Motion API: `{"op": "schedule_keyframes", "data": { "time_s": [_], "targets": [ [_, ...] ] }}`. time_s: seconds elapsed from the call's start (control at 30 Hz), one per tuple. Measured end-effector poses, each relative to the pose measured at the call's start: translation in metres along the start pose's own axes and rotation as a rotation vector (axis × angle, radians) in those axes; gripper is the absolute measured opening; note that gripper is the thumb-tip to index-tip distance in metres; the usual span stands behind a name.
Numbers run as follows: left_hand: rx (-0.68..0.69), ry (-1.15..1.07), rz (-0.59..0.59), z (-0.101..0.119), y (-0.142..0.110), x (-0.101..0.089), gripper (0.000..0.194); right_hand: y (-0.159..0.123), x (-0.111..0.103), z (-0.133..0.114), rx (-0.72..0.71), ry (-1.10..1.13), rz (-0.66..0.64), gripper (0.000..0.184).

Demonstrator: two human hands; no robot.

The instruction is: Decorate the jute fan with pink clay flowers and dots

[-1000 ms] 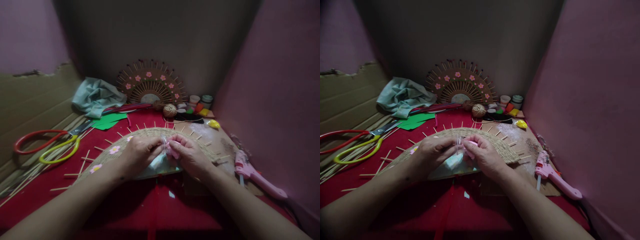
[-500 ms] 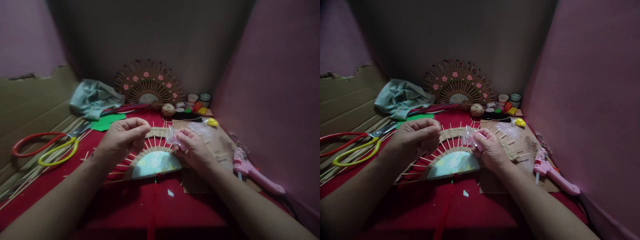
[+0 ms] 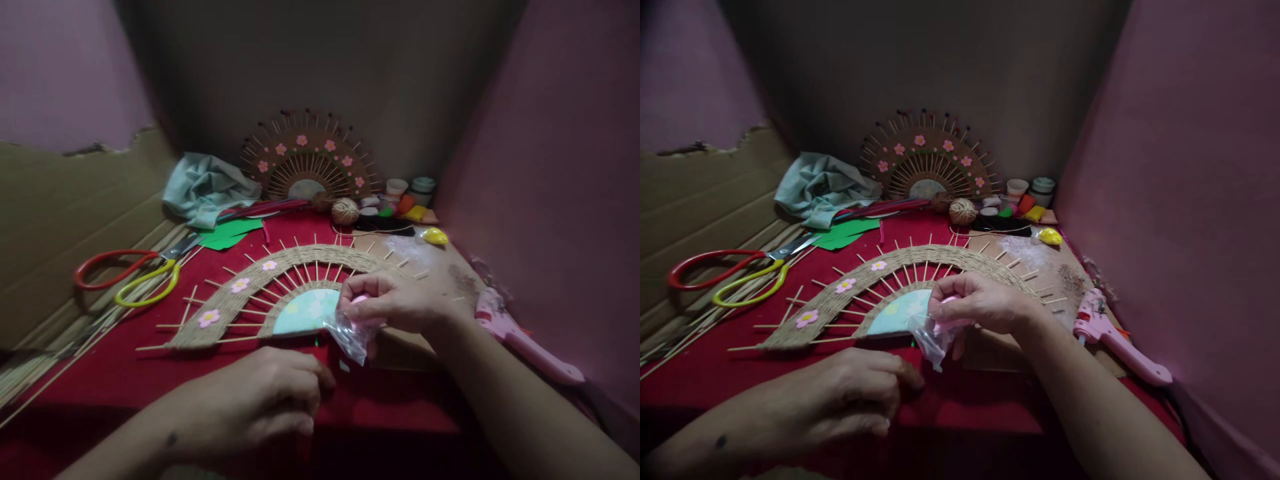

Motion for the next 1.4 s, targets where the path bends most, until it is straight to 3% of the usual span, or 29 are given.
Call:
{"op": "schedule_keyframes", "data": {
  "time_s": [0.13, 0.33, 0.5, 0.57, 0.67, 0.73, 0.87, 1.13, 1.27, 1.4],
  "targets": [
    [-0.084, -0.023, 0.043, -0.007, -0.006, 0.007, 0.014, 0.006, -0.002, 0.001, -0.058, 0.016, -0.002, 0.008],
    [-0.028, -0.469, -0.006, 0.010, -0.035, 0.019, 0.025, 0.007, -0.008, 0.005, -0.065, 0.121, 0.021, 0.014],
    [-0.112, -0.355, -0.017, 0.002, -0.045, 0.029, 0.023, 0.009, -0.006, 0.006, -0.089, 0.185, 0.105, 0.018],
    [-0.142, -0.272, 0.013, 0.002, -0.044, 0.020, 0.019, 0.010, -0.007, 0.004, -0.117, 0.204, 0.148, 0.019],
    [-0.260, -0.244, 0.206, -0.004, -0.041, -0.015, 0.016, 0.014, -0.015, -0.004, -0.169, 0.241, 0.226, 0.020],
    [-0.296, -0.330, 0.328, -0.007, -0.035, -0.038, 0.016, 0.018, -0.024, -0.010, -0.218, 0.267, 0.289, 0.019],
    [-0.216, -0.520, 0.519, -0.015, -0.009, -0.077, 0.010, 0.023, -0.049, -0.016, -0.330, 0.331, 0.423, 0.020],
    [-0.077, -0.869, 0.385, -0.038, 0.060, -0.087, 0.016, 0.008, -0.081, -0.005, -0.410, 0.448, 0.606, 0.020],
    [-0.042, -0.938, 0.290, -0.034, 0.075, -0.083, 0.022, 0.005, -0.087, -0.005, -0.447, 0.510, 0.660, 0.018],
    [0.004, -1.000, 0.314, -0.033, 0.079, -0.084, 0.018, 0.005, -0.091, -0.002, -0.475, 0.572, 0.707, 0.018]
  ]
}}
Point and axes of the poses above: each hand's wrist, its own y-axis towards the middle knuckle, its own x-axis out of the palm, z = x × y, the point moved 10 cm from there along y, towards the middle knuckle, and after that the axes turned 3 degrees about z, right-handed, at the moved point
